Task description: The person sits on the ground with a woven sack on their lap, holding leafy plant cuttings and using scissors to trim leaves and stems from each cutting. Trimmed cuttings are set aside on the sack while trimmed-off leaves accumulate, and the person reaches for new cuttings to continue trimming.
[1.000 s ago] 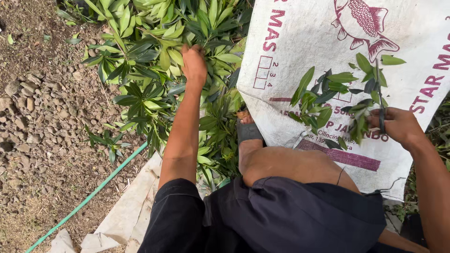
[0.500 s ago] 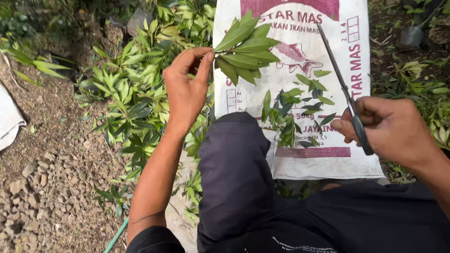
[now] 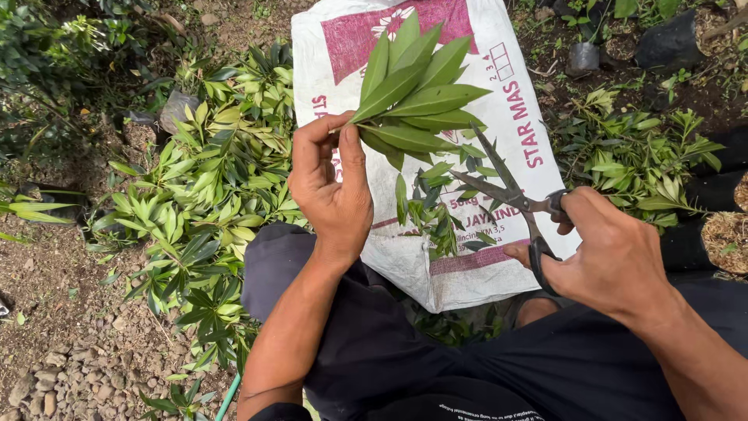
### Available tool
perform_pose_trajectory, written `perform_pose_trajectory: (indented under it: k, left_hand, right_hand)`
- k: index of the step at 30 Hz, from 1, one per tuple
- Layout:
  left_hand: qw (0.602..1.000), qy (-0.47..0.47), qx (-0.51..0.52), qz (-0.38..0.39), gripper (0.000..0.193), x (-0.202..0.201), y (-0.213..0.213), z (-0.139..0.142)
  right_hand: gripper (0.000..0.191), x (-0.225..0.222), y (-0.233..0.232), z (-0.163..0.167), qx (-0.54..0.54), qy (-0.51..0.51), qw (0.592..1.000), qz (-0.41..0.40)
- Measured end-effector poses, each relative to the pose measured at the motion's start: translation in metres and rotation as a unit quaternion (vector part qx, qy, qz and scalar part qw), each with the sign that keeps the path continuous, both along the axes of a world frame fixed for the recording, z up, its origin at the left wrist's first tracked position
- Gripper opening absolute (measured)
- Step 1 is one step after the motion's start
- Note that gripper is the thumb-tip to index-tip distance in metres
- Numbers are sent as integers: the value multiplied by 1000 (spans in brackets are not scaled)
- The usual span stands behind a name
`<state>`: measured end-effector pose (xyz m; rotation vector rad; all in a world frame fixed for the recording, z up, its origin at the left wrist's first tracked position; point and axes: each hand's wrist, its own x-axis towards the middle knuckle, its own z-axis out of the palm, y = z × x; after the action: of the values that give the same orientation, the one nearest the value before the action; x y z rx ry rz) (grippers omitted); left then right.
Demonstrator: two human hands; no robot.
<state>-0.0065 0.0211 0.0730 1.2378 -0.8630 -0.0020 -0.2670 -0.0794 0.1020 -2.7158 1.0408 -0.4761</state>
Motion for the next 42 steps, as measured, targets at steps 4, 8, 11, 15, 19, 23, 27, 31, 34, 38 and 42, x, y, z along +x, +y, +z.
perform_pose_trajectory:
  k: [4, 8, 11, 15, 19, 23, 27, 31, 34, 38, 42]
  left_hand:
    - [998, -39, 25, -47, 13, -10, 3, -7]
    - [986, -22, 116, -120, 12, -17, 0, -14]
    - [971, 37, 121, -203, 11, -24, -5, -25]
    - [932, 190, 130, -281, 9, -29, -14, -43]
    - [891, 311, 139, -299, 10, -21, -25, -58]
    - [885, 324, 137, -305, 12, -17, -27, -66]
    - [880, 340, 130, -306, 9, -17, -28, -69]
    - [873, 342, 116, -327, 8, -27, -33, -69]
    - [869, 345, 116, -334, 8, -33, -37, -63]
    - [888, 328, 145, -287, 19, -22, -41, -51]
    - [906, 219, 174, -318, 22, -17, -45, -46]
  right_hand:
    - [61, 4, -6, -7, -9, -20, 1000, 20]
    - [66, 11, -9, -11, 18, -1, 1000, 11]
    - [72, 18, -10, -15, 59, -40, 996, 55]
    - [73, 23, -14, -27, 169, -55, 982, 64]
    - [48, 17, -19, -45, 263, 105, 959, 12]
    - [29, 4, -24, -60, 410, 31, 911, -10]
    - [25, 5, -32, -66, 485, -182, 856, 2]
    - [42, 17, -31, -72, 446, -214, 868, 46]
    - [40, 23, -28, -82, 495, -248, 832, 26]
    - [36, 12, -38, -91, 622, -343, 704, 16]
    - [38, 3, -47, -104, 707, -391, 585, -74]
